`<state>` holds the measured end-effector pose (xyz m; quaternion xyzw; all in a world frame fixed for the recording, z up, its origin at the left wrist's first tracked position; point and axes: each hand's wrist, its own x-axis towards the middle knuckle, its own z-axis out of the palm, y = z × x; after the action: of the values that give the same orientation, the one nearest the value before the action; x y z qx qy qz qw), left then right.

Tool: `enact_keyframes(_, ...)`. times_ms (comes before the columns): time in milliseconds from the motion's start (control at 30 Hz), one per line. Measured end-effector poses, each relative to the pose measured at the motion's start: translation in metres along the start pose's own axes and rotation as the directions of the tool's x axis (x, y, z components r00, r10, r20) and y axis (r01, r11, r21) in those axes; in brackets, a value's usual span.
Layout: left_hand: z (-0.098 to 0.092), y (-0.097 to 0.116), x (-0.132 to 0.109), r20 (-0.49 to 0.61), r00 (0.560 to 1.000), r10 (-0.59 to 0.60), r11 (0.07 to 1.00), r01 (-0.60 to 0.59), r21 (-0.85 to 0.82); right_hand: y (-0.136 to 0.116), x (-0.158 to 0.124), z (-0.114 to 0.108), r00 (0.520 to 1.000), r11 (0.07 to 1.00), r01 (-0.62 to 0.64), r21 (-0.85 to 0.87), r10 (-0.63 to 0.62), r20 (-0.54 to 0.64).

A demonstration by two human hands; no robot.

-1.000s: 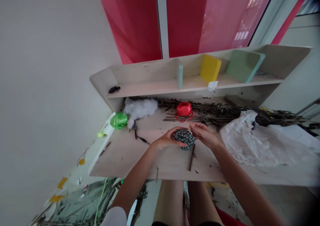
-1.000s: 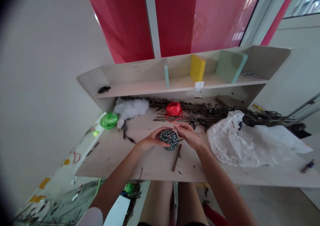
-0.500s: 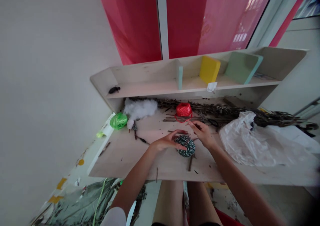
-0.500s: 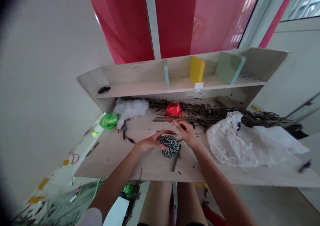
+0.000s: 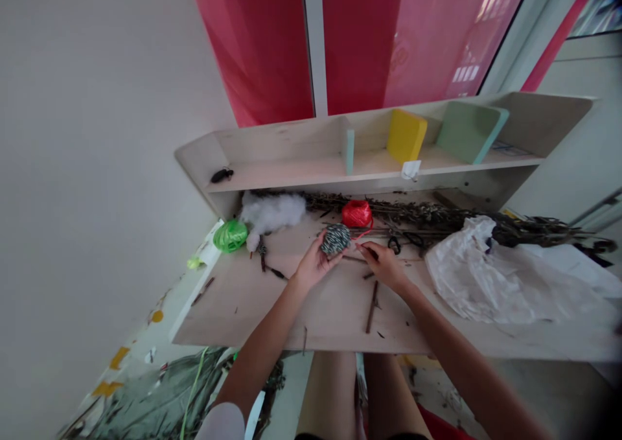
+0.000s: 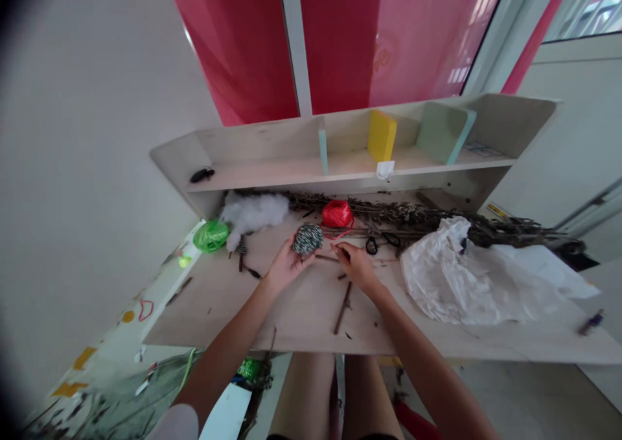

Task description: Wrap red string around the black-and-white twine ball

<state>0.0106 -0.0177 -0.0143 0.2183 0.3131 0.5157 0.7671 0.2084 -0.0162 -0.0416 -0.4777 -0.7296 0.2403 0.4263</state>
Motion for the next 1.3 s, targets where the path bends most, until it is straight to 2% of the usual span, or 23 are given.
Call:
enact_keyframes(100, -0.004, 0.014, 0.003, -0.132, 0.990, 0.043, 0.975, -0.071, -0.212, -0.002, -0.002, 0.001, 0.998, 0.999, 0.030, -0.024, -0.029, 0.051)
enact_keyframes(200, -0.009, 0.026, 0.004, -0.252, 0.966, 0.066, 0.934, -0.149, -0.326, -0.009, -0.003, 0.001, 0.996, 1.000, 0.029, -0.002, -0.029, 0.086)
enact_keyframes(300, -0.011, 0.029, 0.004, -0.328, 0.941, 0.084, 0.918, -0.201, -0.342, -0.016, -0.004, -0.001, 0.994, 0.999, 0.012, 0.049, -0.018, 0.108)
enact_keyframes(500, -0.006, 0.019, 0.008, -0.371, 0.920, 0.128, 0.940, -0.232, -0.251, -0.026, -0.006, -0.006, 0.982, 0.988, -0.015, 0.151, -0.013, 0.186)
enact_keyframes(700, -0.018, 0.020, 0.012, -0.235, 0.971, 0.044, 0.894, -0.143, -0.425, -0.027, -0.008, -0.005, 0.963, 0.982, -0.064, 0.175, 0.015, 0.271)
enact_keyframes(800, -0.023, 0.023, 0.012, -0.203, 0.979, 0.006, 0.870, -0.105, -0.482, -0.029, -0.009, -0.005, 0.953, 0.980, -0.076, 0.184, 0.017, 0.302)
enact_keyframes(933, -0.023, 0.023, 0.009, -0.098, 0.995, 0.007, 0.856, -0.057, -0.515, -0.034, -0.010, -0.006, 0.941, 0.977, -0.077, 0.200, 0.005, 0.339)
enact_keyframes(1033, -0.019, 0.022, 0.009, -0.089, 0.996, 0.020, 0.886, -0.059, -0.459, -0.037, -0.011, -0.007, 0.936, 0.970, -0.090, 0.225, 0.005, 0.352)
enact_keyframes(1100, -0.016, 0.020, 0.012, -0.154, 0.988, 0.025, 0.930, -0.080, -0.359, -0.038, -0.011, -0.008, 0.933, 0.965, -0.101, 0.242, 0.008, 0.359)
enact_keyframes(1167, -0.014, 0.015, 0.016, -0.270, 0.961, 0.053, 0.968, -0.115, -0.221, -0.040, -0.011, -0.009, 0.932, 0.960, -0.107, 0.259, 0.006, 0.363)
enact_keyframes(1233, -0.012, 0.007, 0.020, -0.369, 0.920, 0.132, 0.985, -0.163, -0.053, -0.040, -0.012, -0.009, 0.932, 0.954, -0.115, 0.276, 0.007, 0.362)
enact_keyframes(1300, -0.011, -0.001, 0.022, -0.377, 0.893, 0.247, 0.968, -0.208, 0.142, -0.040, -0.012, -0.009, 0.935, 0.946, -0.124, 0.298, 0.011, 0.355)
